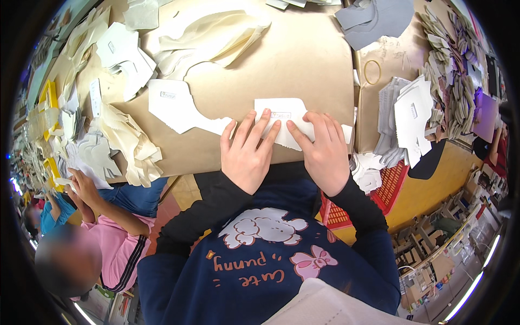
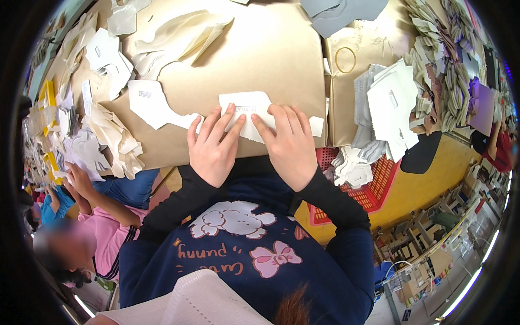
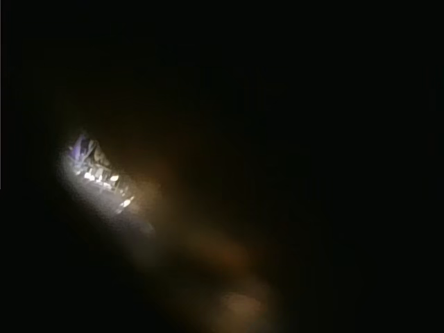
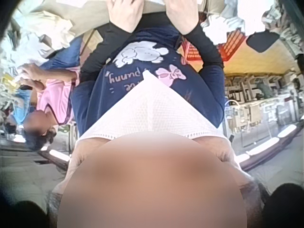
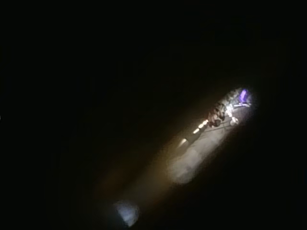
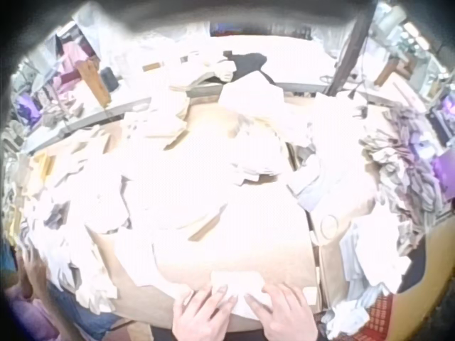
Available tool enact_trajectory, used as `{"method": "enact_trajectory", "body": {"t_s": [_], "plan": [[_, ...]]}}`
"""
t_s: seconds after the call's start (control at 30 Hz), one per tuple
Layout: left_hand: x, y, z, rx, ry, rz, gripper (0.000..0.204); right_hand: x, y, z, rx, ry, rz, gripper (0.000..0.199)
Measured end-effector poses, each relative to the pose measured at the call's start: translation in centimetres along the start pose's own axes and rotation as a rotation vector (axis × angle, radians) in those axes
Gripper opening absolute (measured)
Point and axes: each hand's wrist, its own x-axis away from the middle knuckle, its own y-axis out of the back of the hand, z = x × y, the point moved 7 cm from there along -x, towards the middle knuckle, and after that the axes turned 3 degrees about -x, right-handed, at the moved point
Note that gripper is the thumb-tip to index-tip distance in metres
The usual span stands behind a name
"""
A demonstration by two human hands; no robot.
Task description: The person repeatedly picks up small white paper cutouts and aligns them with a grey template on the table, then places them into a red basket. The process is repetitive and involves handling multiple identical paper pieces.
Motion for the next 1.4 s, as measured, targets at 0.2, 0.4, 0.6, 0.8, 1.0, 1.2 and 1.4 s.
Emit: {"method": "enact_trajectory", "body": {"t_s": [0.2, 0.4, 0.6, 0.8, 1.0, 1.2, 1.4], "plan": [[0.0, -0.1, -0.1, 0.002, 0.035, -0.003, 0.046, 0.0, 0.2, 0.5, 0.011, -0.052, -0.017, 0.036], [-0.2, 0.0, -0.3, 0.001, 0.047, 0.016, 0.043, -0.4, 0.2, 0.6, -0.019, -0.072, -0.019, 0.036], [-0.6, 0.5, 1.3, 0.124, 0.03, -0.014, 0.039, -0.1, 0.2, -0.1, -0.085, -0.086, -0.017, 0.042], [-0.6, 0.5, 1.1, 0.039, 0.003, -0.034, 0.037, -0.1, -0.1, 0.4, -0.075, -0.128, -0.047, 0.044], [-2.1, 0.8, 2.2, 0.219, 0.077, -0.037, 0.039, -0.2, 0.0, 0.6, -0.041, -0.134, -0.037, 0.051], [-2.6, 0.7, 3.5, 0.218, 0.199, -0.151, 0.038, -0.3, -0.7, 1.0, 0.008, -0.139, -0.051, 0.051], [-2.7, 0.6, 3.9, 0.353, 0.196, -0.13, 0.024, -0.4, -0.6, 1.3, 0.032, -0.122, -0.054, 0.048]]}}
